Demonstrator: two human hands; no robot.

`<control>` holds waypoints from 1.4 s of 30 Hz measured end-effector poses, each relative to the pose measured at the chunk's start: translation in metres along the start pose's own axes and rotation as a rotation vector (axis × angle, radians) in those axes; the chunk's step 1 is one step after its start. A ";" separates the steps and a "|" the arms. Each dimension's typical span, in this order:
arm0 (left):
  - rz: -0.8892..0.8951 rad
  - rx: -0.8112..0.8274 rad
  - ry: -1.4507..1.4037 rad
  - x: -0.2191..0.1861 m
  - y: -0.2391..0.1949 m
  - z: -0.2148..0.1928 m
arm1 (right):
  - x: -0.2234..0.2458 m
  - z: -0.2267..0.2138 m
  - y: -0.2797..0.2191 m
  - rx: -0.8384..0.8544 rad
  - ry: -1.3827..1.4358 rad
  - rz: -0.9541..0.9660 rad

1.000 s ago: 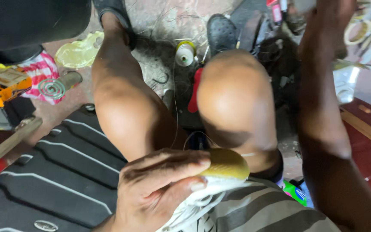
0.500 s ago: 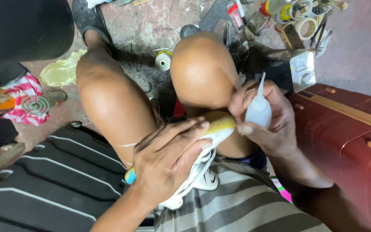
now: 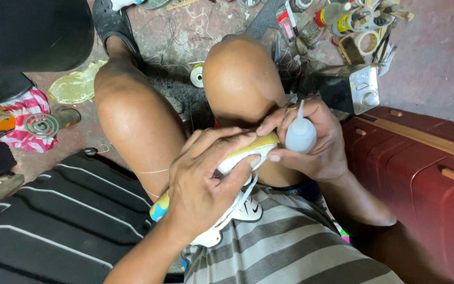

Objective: The person is repairing a white and yellow sneaker by hand. They use a needle and thread to stitch the sole to the upper part of the shoe, and apply glue from a small bottle to the seam area.

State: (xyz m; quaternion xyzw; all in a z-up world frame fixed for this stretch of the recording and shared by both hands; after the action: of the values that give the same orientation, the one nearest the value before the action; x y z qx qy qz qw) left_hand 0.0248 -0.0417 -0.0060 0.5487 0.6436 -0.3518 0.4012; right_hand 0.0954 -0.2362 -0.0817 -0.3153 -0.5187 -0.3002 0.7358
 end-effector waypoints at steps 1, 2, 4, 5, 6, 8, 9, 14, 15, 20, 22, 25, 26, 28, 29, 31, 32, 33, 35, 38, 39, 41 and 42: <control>-0.004 0.002 -0.006 0.002 -0.001 0.000 | -0.002 0.000 -0.001 -0.003 -0.004 0.014; -0.010 0.008 -0.019 0.004 -0.001 0.001 | -0.004 0.000 -0.001 -0.009 -0.009 0.027; -0.024 0.019 -0.043 0.007 -0.001 0.001 | -0.007 0.001 -0.002 -0.020 -0.019 0.034; -0.018 0.020 -0.044 0.008 -0.001 0.002 | -0.008 0.002 -0.002 -0.024 -0.022 0.038; -0.013 0.020 -0.042 0.009 0.000 0.002 | -0.009 0.003 -0.002 -0.021 -0.011 0.030; -0.011 0.026 -0.036 0.010 0.001 0.002 | -0.010 0.005 0.000 -0.015 0.009 0.005; -0.015 0.032 -0.030 0.010 0.002 0.002 | -0.010 0.005 0.002 -0.017 -0.016 -0.004; -0.018 0.038 -0.023 0.011 0.004 0.001 | -0.012 0.010 0.001 -0.022 -0.052 -0.034; -0.019 0.039 -0.020 0.011 0.004 0.001 | -0.012 0.011 0.001 -0.026 -0.052 -0.046; -0.026 0.029 -0.027 0.012 0.003 0.001 | -0.007 0.012 0.003 -0.008 -0.123 -0.080; -0.034 0.029 -0.017 0.011 0.002 0.000 | 0.000 0.012 0.004 0.034 -0.180 -0.097; -0.088 0.070 -0.018 0.011 0.004 0.001 | 0.001 0.010 0.005 0.039 -0.119 -0.037; -0.083 0.069 -0.017 0.010 0.005 0.000 | 0.000 0.009 0.006 0.032 -0.076 -0.006; -0.077 0.070 -0.015 0.008 0.005 0.000 | -0.001 0.009 0.006 0.014 -0.092 -0.011; -0.061 0.074 -0.008 0.007 0.005 -0.002 | -0.002 0.010 0.005 0.004 -0.098 -0.010; -0.030 0.084 0.007 0.007 0.007 -0.005 | -0.003 0.009 0.006 0.002 -0.070 0.022; -0.024 0.077 0.012 0.007 0.006 -0.004 | -0.005 0.009 0.004 0.002 -0.054 0.037; -0.018 0.070 0.016 0.007 0.006 -0.003 | -0.006 0.009 0.003 0.001 -0.063 0.037; -0.010 0.067 0.020 0.009 0.007 -0.003 | -0.010 0.009 0.003 -0.005 -0.081 0.036; 0.014 0.073 0.029 0.011 0.008 -0.002 | -0.014 0.009 0.001 -0.001 -0.101 0.021; 0.027 0.080 0.038 0.012 0.008 -0.003 | -0.016 0.010 0.000 -0.006 -0.112 -0.008; 0.051 0.086 0.059 0.013 0.009 -0.003 | -0.018 0.011 -0.001 -0.016 -0.135 -0.067; 0.060 0.083 0.073 0.013 0.008 -0.003 | -0.018 0.011 -0.001 -0.014 -0.170 -0.101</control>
State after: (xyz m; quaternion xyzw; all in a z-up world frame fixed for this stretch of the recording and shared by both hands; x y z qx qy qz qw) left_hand 0.0313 -0.0326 -0.0166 0.5965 0.6259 -0.3457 0.3646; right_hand 0.0831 -0.2260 -0.0960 -0.3181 -0.5925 -0.3126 0.6709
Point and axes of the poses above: each hand's wrist, its own y-axis towards the middle knuckle, its own z-axis out of the palm, x = y × z, the point moved 4 cm from there along y, towards the middle knuckle, and after that the axes turned 1 degree about z, right-handed, at the moved point
